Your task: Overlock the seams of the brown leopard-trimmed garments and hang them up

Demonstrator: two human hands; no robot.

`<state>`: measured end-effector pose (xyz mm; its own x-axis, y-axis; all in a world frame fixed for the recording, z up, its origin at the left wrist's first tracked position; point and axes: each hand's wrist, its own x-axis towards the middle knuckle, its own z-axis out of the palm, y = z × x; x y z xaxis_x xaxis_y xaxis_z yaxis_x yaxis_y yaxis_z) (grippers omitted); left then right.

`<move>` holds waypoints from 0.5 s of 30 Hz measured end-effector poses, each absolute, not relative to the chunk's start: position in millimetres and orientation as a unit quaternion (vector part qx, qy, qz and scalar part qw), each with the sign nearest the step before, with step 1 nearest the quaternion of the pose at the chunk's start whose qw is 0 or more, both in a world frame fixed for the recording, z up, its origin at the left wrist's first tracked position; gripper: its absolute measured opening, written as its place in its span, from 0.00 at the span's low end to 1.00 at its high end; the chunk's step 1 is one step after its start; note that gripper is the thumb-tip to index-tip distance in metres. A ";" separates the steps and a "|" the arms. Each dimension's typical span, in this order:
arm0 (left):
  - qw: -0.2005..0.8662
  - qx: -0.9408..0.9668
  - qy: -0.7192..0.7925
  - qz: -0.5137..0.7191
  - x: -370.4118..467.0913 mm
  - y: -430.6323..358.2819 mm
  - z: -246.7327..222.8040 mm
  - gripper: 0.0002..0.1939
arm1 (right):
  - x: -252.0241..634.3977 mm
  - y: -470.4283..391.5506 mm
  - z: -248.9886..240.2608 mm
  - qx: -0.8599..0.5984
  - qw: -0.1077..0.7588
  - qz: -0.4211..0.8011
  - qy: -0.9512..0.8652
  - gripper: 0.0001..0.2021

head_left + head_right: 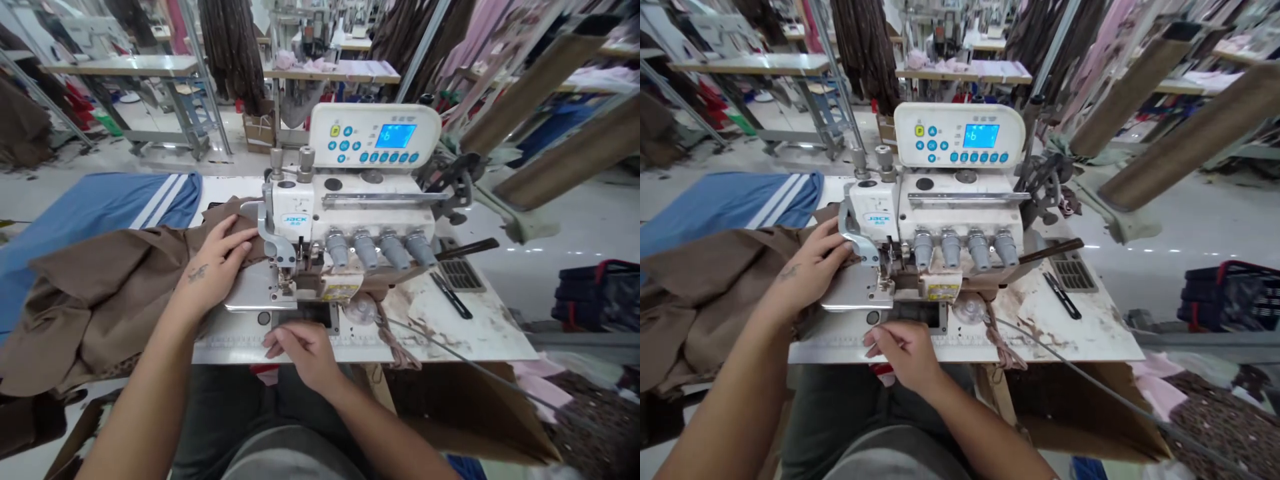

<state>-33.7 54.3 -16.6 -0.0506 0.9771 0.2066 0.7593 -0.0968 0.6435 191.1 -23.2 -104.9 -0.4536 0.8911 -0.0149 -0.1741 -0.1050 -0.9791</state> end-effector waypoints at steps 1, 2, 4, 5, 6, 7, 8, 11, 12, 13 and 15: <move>0.190 0.646 0.667 0.320 -39.6 49.2 -16.6 0.24 | 191.5 -22.5 -106.8 -0.334 0.395 0.665 -0.538 0.23; 0.205 0.628 0.680 0.318 -45.4 41.0 -17.2 0.26 | 191.7 -21.8 -107.6 -0.333 0.391 0.669 -0.537 0.23; 0.234 0.617 0.684 0.311 -54.9 16.2 -22.1 0.31 | 191.5 -20.2 -106.7 -0.332 0.388 0.673 -0.535 0.23; 0.244 0.625 0.675 0.308 -57.7 0.7 -27.2 0.36 | 191.3 -19.4 -105.1 -0.333 0.389 0.673 -0.534 0.23; 0.242 0.631 0.669 0.309 -58.3 -15.7 -34.1 0.41 | 191.1 -18.7 -102.9 -0.335 0.392 0.669 -0.535 0.23; 0.225 0.631 0.672 0.315 -56.2 -31.9 -42.7 0.44 | 190.8 -17.9 -100.5 -0.335 0.397 0.662 -0.540 0.22; 0.188 0.630 0.681 0.324 -50.7 -47.0 -52.4 0.41 | 190.3 -17.2 -98.1 -0.331 0.402 0.652 -0.552 0.21; 0.038 0.704 0.632 0.322 -16.0 -76.5 -79.6 0.11 | 185.8 -15.2 -94.8 -0.290 0.398 0.631 -0.599 0.23; 0.013 0.754 0.582 0.304 -0.9 -80.0 -85.2 0.09 | 183.9 -14.4 -95.9 -0.290 0.407 0.636 -0.588 0.25; 0.002 0.786 0.549 0.285 13.6 -80.6 -87.9 0.11 | 182.8 -13.5 -98.1 -0.305 0.427 0.647 -0.553 0.26; 0.027 0.803 0.537 0.256 33.1 -77.2 -85.0 0.16 | 185.9 -11.4 -104.6 -0.359 0.486 0.664 -0.441 0.28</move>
<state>33.1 -77.2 -85.0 0.2925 0.8763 0.3828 0.8487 -0.4224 0.3183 185.9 -11.4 -104.6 -0.2703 0.9616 -0.0476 -0.3292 -0.1388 -0.9340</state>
